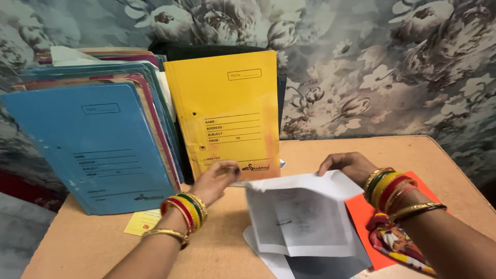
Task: The person organizes a stack of colorful file folders on a table. They open folders, remove papers, fold them, and place them inside other folders. The person repeatedly picks up, opens, and stacks various folders, arranging them into a neat pile.
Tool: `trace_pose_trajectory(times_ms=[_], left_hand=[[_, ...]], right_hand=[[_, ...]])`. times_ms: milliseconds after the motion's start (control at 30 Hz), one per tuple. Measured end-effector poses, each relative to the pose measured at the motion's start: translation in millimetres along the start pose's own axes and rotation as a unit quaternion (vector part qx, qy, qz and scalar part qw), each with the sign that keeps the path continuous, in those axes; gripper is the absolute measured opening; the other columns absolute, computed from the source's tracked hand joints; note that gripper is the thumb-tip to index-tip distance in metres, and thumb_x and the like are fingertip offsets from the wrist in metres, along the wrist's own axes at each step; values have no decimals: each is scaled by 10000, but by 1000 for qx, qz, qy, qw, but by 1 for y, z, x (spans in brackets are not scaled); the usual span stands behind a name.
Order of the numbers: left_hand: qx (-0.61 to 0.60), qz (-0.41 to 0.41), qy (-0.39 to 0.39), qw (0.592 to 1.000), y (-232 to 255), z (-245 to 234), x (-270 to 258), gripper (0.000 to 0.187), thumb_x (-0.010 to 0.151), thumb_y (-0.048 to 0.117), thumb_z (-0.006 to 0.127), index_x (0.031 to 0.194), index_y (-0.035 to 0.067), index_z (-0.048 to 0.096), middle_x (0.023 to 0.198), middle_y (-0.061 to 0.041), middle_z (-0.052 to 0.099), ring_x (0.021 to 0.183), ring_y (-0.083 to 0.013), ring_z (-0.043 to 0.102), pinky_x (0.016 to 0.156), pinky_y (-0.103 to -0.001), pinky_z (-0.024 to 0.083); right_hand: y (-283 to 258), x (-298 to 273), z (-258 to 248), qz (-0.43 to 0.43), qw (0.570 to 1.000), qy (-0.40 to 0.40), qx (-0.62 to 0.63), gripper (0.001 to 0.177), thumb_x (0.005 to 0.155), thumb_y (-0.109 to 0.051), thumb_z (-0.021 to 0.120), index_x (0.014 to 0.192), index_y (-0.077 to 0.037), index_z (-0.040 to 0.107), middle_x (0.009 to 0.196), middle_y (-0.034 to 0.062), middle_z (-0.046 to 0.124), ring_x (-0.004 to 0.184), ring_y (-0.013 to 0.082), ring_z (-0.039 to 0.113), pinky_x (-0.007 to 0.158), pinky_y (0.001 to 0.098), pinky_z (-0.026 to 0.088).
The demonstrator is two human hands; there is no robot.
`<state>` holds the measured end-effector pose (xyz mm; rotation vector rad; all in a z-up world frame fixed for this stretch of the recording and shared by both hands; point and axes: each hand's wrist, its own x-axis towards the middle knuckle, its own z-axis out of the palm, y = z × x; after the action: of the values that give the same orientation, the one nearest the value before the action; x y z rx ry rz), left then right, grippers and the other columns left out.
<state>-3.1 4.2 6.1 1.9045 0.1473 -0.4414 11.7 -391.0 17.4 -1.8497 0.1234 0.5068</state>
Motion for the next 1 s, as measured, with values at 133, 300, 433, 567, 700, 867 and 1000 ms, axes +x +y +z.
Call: trace_pose_trajectory(times_ms=[133,300,433,567,700,867,1000], left_hand=[[-9,250,-129,959,31,40,-9,619,815,360,814,1294,28,606,1251,-116,721,1171,-224,678,1015,-337,528],[200,213,-160,943,67,78,-32,684,665,395,868,1205,47,631,1087,-152,737,1029,-293,713,915,-387,557],[296,240,-114,918,70,48,-32,503,764,360,805,1192,106,731,1113,-177,731,1051,-365,695,914,-409,522],[617,-110,-59,777,52,-9,-38,354,933,296,689,1217,86,698,1248,-171,712,1146,-369,689,957,-466,584],[435,-143,118,881,35,-48,-55,332,921,327,716,1155,95,680,1209,-181,706,1150,-370,672,993,-486,539],[300,-48,286,909,23,-68,-50,412,869,416,703,1071,60,656,1135,-166,699,1077,-350,682,920,-460,555],[187,43,180,965,6,-74,-45,488,926,547,603,1131,109,674,1112,-144,756,1026,-312,735,908,-422,563]], right_hand=[[-32,-12,29,-146,964,-72,-210,219,777,147,651,777,6,818,911,69,836,903,151,757,881,272,584],[-74,-29,69,-212,956,-67,-189,311,864,125,535,890,-59,784,899,67,824,883,129,745,875,270,579],[-93,-31,62,-230,951,28,-203,508,708,228,432,929,-37,805,910,73,824,879,141,743,858,287,598],[-99,-23,31,-212,963,147,-76,270,816,157,628,958,-3,793,964,85,802,886,177,745,830,319,623],[-88,1,46,-101,994,11,-41,164,843,73,705,967,6,789,963,92,807,877,190,750,798,346,628],[-88,20,103,-81,996,-35,-33,303,797,12,676,1065,-25,812,988,92,804,882,171,714,830,313,582],[-110,21,148,-13,989,49,-136,326,861,-207,775,1144,-46,764,1029,113,814,920,195,747,866,336,570]])
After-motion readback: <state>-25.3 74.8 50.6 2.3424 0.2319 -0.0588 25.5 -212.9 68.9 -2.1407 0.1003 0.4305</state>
